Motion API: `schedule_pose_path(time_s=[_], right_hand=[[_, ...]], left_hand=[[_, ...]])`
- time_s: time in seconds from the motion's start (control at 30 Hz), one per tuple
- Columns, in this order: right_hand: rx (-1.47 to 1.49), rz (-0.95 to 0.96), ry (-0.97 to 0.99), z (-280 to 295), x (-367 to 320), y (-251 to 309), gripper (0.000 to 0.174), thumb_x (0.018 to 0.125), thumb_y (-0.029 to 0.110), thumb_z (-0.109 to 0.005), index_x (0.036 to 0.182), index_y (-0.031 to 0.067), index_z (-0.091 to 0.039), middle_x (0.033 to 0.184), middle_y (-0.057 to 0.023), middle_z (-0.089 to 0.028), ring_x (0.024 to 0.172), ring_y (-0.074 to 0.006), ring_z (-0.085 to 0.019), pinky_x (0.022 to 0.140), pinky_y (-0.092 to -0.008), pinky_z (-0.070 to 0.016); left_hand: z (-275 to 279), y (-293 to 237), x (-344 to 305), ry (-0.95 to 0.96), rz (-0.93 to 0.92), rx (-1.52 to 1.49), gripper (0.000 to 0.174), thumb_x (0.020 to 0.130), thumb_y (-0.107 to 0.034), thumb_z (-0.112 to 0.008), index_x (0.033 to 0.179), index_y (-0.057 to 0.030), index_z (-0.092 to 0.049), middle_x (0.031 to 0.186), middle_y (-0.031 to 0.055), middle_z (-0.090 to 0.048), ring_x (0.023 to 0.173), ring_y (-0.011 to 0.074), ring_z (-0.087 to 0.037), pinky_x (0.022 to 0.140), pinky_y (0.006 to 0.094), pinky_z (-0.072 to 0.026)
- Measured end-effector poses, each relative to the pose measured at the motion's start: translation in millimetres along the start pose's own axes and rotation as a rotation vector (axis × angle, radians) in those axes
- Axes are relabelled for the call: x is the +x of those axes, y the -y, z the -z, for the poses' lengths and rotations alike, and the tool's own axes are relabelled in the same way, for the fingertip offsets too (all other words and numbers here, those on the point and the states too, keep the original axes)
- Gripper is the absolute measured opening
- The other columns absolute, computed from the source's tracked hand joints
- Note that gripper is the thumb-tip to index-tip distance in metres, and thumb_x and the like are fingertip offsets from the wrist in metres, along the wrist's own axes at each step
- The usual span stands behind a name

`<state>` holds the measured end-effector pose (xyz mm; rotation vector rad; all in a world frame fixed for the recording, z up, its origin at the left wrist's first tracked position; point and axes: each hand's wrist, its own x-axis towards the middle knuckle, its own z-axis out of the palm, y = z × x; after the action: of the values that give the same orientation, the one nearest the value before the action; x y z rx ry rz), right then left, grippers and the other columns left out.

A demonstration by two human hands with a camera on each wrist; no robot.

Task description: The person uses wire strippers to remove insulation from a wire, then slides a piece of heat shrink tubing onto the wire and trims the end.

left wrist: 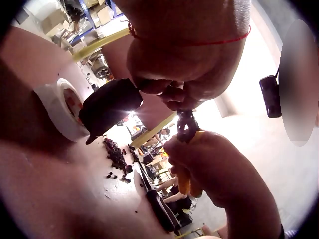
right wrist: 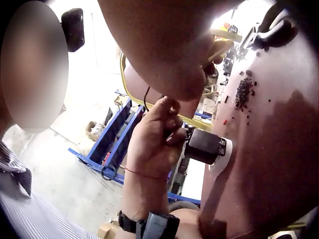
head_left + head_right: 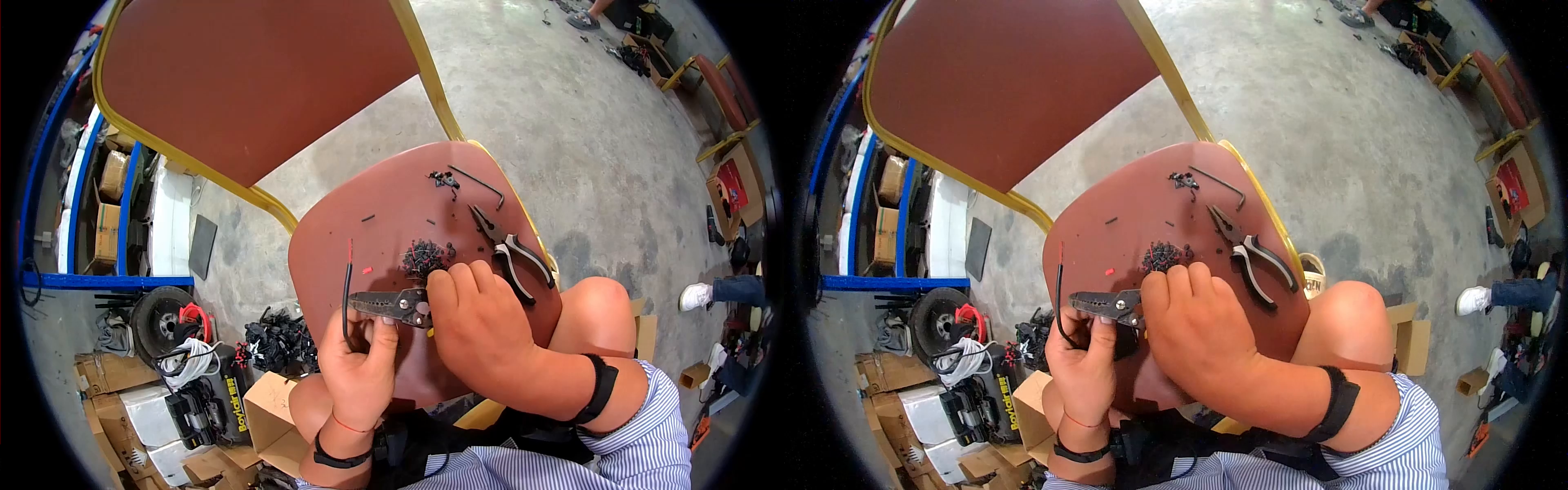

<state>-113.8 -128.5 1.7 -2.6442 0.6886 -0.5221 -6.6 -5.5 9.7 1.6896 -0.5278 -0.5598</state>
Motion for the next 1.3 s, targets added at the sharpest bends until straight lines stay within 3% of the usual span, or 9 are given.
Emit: schedule_pose_path(time_s=[0.17,0.57,0.77,0.87,0.97,1.07,1.17,1.27,1.3], right_hand=[[0.021,-0.008,0.018,-5.1,-2.4,-1.8,0.015,0.083,0.014,-0.063,0.093,0.007,-0.054,0.085,-0.0091,-0.057,0.081,-0.0253,-0.058,0.068,-0.0352,-0.049],[0.177,-0.024,0.011,-10.6,-3.2,-3.7,0.037,0.087,0.01,-0.06,0.12,-0.0054,-0.057,0.103,-0.0173,-0.064,0.098,-0.0318,-0.063,0.084,-0.0389,-0.0529],[0.184,-0.011,-0.027,-8.6,-1.8,-1.9,0.038,0.087,0.011,-0.062,0.121,-0.0053,-0.058,0.107,-0.0186,-0.063,0.103,-0.0334,-0.061,0.088,-0.0411,-0.0519],[0.269,-0.053,0.101,-1.0,-1.2,-0.5,0.052,0.083,0.001,-0.066,0.132,-0.0105,-0.052,0.124,-0.0271,-0.06,0.116,-0.0432,-0.058,0.099,-0.048,-0.0496],[0.165,0.012,-0.022,-4.5,-0.2,-1.7,0.037,0.087,0.013,-0.064,0.119,-0.0048,-0.058,0.106,-0.0173,-0.062,0.103,-0.0321,-0.061,0.085,-0.0394,-0.0512],[0.139,0.022,-0.043,-5.7,-0.4,-1.4,0.037,0.086,0.013,-0.064,0.119,-0.0044,-0.058,0.105,-0.0168,-0.062,0.102,-0.0315,-0.061,0.085,-0.0389,-0.0509],[0.23,-0.034,0.11,0.4,-1.2,0.5,0.051,0.085,0.003,-0.063,0.133,-0.0089,-0.052,0.125,-0.0259,-0.06,0.118,-0.0431,-0.057,0.099,-0.0473,-0.0496],[0.207,-0.023,0.097,0.6,-1.2,0.8,0.053,0.083,0.004,-0.064,0.133,-0.0091,-0.053,0.124,-0.0252,-0.06,0.117,-0.0425,-0.058,0.098,-0.0471,-0.05],[0.18,0.004,0.053,-1.0,-0.8,0.0,0.046,0.084,0.007,-0.063,0.127,-0.0073,-0.055,0.116,-0.0217,-0.061,0.11,-0.0381,-0.058,0.092,-0.0439,-0.05]], left_hand=[[-0.6,-3.0,1.6,0.022,0.018,-0.024,0.008,0.101,-0.005,-0.069,0.107,-0.0004,-0.066,0.088,-0.0044,-0.062,0.072,0.001,-0.047,0.063,0.0184,-0.0387],[-0.5,-1.3,0.8,0.034,0.046,-0.098,0.011,0.104,-0.007,-0.066,0.112,0.0003,-0.066,0.097,-0.0004,-0.069,0.083,0.0035,-0.058,0.073,0.0194,-0.0466],[3.3,-3.5,-0.5,0.058,0.037,-0.091,0.012,0.104,-0.008,-0.066,0.112,0.0019,-0.064,0.102,0.003,-0.069,0.089,0.0067,-0.061,0.077,0.0214,-0.0492],[4.5,-1.7,-0.3,0.074,0.033,-0.114,0.012,0.105,-0.008,-0.065,0.111,0.0021,-0.064,0.103,0.0038,-0.069,0.09,0.0071,-0.062,0.078,0.0218,-0.0494],[-0.3,-0.3,0.7,0.024,-0.003,-0.069,0.014,0.104,-0.014,-0.068,0.111,-0.0028,-0.065,0.096,-0.0017,-0.066,0.08,0.0037,-0.054,0.069,0.0183,-0.0411],[0.0,0.3,1.7,0.022,0.003,-0.081,0.014,0.103,-0.016,-0.069,0.109,-0.0032,-0.065,0.092,-0.003,-0.065,0.076,0.0029,-0.051,0.065,0.0179,-0.0392],[2.2,-1.2,1.2,0.032,0.033,-0.065,0.016,0.103,-0.018,-0.07,0.107,-0.0037,-0.065,0.088,-0.0044,-0.062,0.071,0.0019,-0.048,0.061,0.018,-0.0364],[2.4,-1.6,2.5,0.029,0.034,-0.04,0.017,0.102,-0.02,-0.071,0.106,-0.0043,-0.065,0.084,-0.0055,-0.06,0.067,0.0014,-0.044,0.058,0.0184,-0.0341],[2.4,-1.9,2.4,0.028,0.042,-0.045,0.016,0.102,-0.02,-0.071,0.105,-0.0046,-0.065,0.084,-0.0053,-0.06,0.066,0.0016,-0.044,0.058,0.0184,-0.0342]])
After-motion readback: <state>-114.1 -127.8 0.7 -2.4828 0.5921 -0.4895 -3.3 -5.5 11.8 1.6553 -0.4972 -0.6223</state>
